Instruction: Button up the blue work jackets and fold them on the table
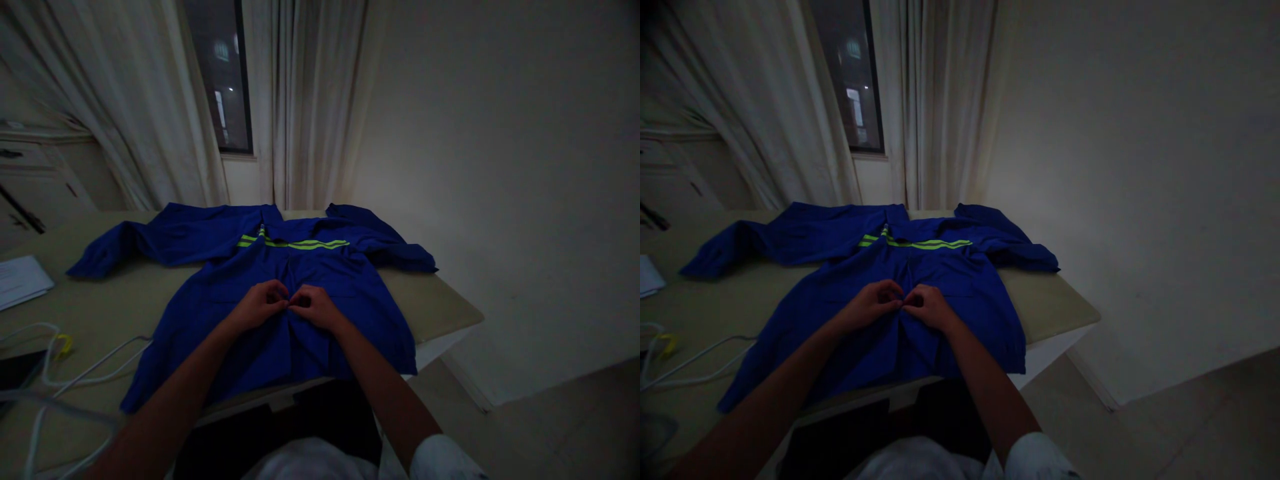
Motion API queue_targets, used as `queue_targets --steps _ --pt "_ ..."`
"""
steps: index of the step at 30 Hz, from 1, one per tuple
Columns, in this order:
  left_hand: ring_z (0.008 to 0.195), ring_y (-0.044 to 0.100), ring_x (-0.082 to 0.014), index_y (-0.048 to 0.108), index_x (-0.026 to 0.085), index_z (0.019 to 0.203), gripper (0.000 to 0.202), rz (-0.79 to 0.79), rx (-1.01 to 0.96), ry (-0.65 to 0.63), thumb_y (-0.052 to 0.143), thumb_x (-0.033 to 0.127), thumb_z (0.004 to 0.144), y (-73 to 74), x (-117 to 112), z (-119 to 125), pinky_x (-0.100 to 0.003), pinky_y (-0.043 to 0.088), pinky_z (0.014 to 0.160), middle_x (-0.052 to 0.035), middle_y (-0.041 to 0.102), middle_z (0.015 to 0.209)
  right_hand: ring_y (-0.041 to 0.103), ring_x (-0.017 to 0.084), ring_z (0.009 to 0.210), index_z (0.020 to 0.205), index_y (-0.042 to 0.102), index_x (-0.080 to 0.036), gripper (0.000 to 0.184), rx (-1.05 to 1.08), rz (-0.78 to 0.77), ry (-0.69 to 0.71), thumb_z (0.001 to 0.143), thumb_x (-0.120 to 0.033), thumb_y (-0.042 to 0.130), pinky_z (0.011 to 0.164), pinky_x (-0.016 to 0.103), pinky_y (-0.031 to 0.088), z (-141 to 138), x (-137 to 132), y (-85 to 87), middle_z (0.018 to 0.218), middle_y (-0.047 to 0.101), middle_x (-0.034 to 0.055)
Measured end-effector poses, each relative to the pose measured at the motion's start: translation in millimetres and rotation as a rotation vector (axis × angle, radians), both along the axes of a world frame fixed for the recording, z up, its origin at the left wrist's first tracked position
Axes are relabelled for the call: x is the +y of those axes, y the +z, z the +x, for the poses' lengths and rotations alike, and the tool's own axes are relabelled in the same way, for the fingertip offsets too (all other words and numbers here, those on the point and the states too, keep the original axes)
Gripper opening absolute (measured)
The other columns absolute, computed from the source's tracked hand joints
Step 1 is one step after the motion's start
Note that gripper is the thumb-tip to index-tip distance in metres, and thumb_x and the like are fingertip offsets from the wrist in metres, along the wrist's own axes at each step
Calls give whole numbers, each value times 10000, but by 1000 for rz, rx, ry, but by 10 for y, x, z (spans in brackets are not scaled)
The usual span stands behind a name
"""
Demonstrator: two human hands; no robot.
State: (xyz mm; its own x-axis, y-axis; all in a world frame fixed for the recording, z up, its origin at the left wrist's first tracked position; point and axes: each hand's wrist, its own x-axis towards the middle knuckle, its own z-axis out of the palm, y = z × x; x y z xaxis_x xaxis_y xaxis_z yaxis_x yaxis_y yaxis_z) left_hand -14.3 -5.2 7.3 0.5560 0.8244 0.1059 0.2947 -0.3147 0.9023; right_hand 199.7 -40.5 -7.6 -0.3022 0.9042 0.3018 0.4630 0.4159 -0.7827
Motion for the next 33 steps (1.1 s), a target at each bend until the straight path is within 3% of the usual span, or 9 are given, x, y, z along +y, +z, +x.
queue_targets --steps 11,18,20,24,26,33 --pt "602 584 -118 651 172 892 375 -351 -188 82 824 340 604 -35 48 -18 -235 393 587 24 668 687 588 131 719 875 736 -194 61 4 176 15 865 -235 781 690 249 451 -24 -53 52 862 660 13" --pt "529 482 -90 595 195 904 387 -494 -159 177 743 291 560 -25 1 29 -203 301 488 67 569 632 638 163 875 932 707 -214 52 -298 361 127 926 -177 671 777 259 465 -53 -140 87 972 684 44" --pt "516 454 -85 574 202 903 385 -502 -154 180 723 290 559 -17 -14 38 -196 266 469 82 532 611 636 161 866 937 713 -210 46 -249 329 139 923 -184 678 771 261 464 -48 -128 74 970 686 42" --pt "491 389 -68 553 208 927 387 -461 -202 136 727 335 606 -20 -28 37 -194 239 454 102 492 613 584 133 706 929 700 -194 123 14 39 52 852 -251 778 651 238 444 -37 -41 10 815 644 -10" --pt "486 377 -64 550 207 942 405 -437 -206 122 743 355 618 -31 -33 37 -193 239 450 106 489 620 549 122 667 926 686 -190 180 41 -37 28 806 -247 807 619 231 423 -45 -11 -18 788 618 -26" --pt "501 463 -81 532 211 978 441 -384 -148 146 767 399 655 -81 -26 57 -200 302 474 68 602 699 565 146 780 901 658 -189 185 -136 138 -25 763 -190 782 706 253 429 -97 -107 -2 877 609 -2"
